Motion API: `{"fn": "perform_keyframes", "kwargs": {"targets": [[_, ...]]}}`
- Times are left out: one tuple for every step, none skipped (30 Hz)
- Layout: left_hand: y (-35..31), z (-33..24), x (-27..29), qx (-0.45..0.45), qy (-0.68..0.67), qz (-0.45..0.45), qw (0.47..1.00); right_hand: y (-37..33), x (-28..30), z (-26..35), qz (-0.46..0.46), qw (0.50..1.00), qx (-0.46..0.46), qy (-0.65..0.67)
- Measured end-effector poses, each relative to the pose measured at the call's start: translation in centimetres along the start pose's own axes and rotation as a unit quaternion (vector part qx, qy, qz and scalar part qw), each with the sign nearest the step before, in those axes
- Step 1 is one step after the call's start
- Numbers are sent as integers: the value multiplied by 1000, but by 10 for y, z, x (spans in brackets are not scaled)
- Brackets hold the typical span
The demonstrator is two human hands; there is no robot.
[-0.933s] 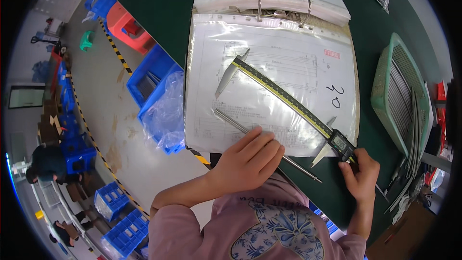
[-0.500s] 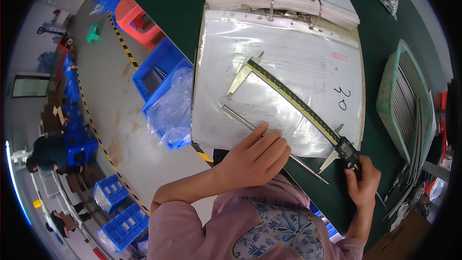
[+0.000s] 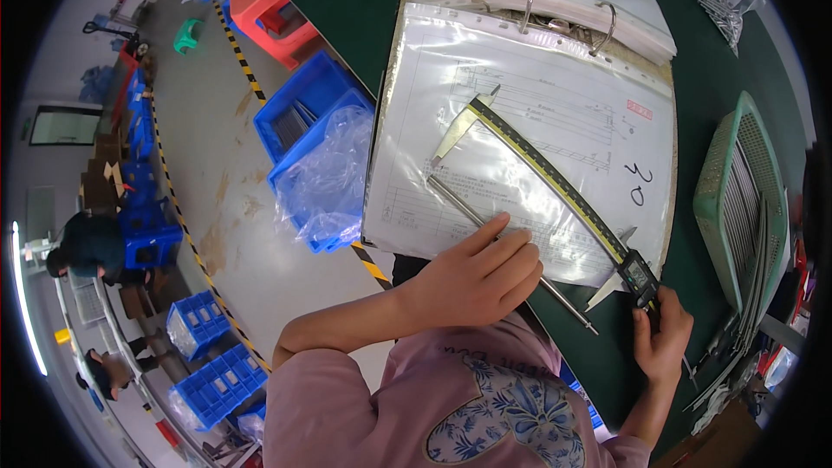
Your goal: Using a digital caliper to measure the dimensions of metal rods and comparing them against a specification sheet.
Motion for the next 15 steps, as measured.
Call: {"fn": "perform_keyframes", "kwargs": {"targets": [[0, 0, 0, -1, 0, 2, 1000, 0, 0, 0, 1, 1000, 0, 0], [0, 0, -1, -3, 0, 3, 1000, 0, 0, -1, 7, 1000, -1, 7], [0, 0, -1, -2, -1, 3, 1000, 0, -1, -2, 12, 1000, -2, 13], [1, 0, -2, -2, -2, 4, 1000, 0, 0, -2, 13, 1000, -2, 13], [1, -1, -2, -2, -3, 5, 1000, 0, 0, -2, 13, 1000, 0, 19], [1, -1, -2, -1, -3, 5, 1000, 0, 1, -2, 12, 1000, 3, 25], [1, -2, -2, -2, -3, 6, 1000, -1, 1, -2, 13, 1000, 3, 25], [1, -3, -1, -3, -2, 7, 1000, -1, 1, -2, 16, 999, -3, 30], [0, -3, -1, -2, -2, 7, 1000, -2, 2, -2, 20, 999, -9, 34], [0, -4, -1, -3, -2, 8, 1000, -3, 2, -2, 21, 999, -9, 34], [0, -4, -1, -5, -2, 9, 1000, -3, 3, -2, 23, 999, -8, 32], [0, -5, -1, -5, -4, 9, 1000, -3, 4, -2, 25, 999, -8, 30], [0, -5, -1, -3, -4, 9, 1000, -4, 4, -2, 25, 999, -11, 30], [0, -6, -2, -2, -5, 9, 1000, -5, 4, -2, 26, 999, -12, 28], [0, -5, -3, -4, -11, 9, 1000, -6, 5, -1, 27, 999, -16, 26]]}}
Point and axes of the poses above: each hand's wrist, its own y-axis towards the middle knuckle, its own x-axis out of the back of the hand, z = x × y, the point moved 4 cm from there along y, towards the middle knuckle, and after that the axes turned 12 degrees about y, right-handed, at the moved point
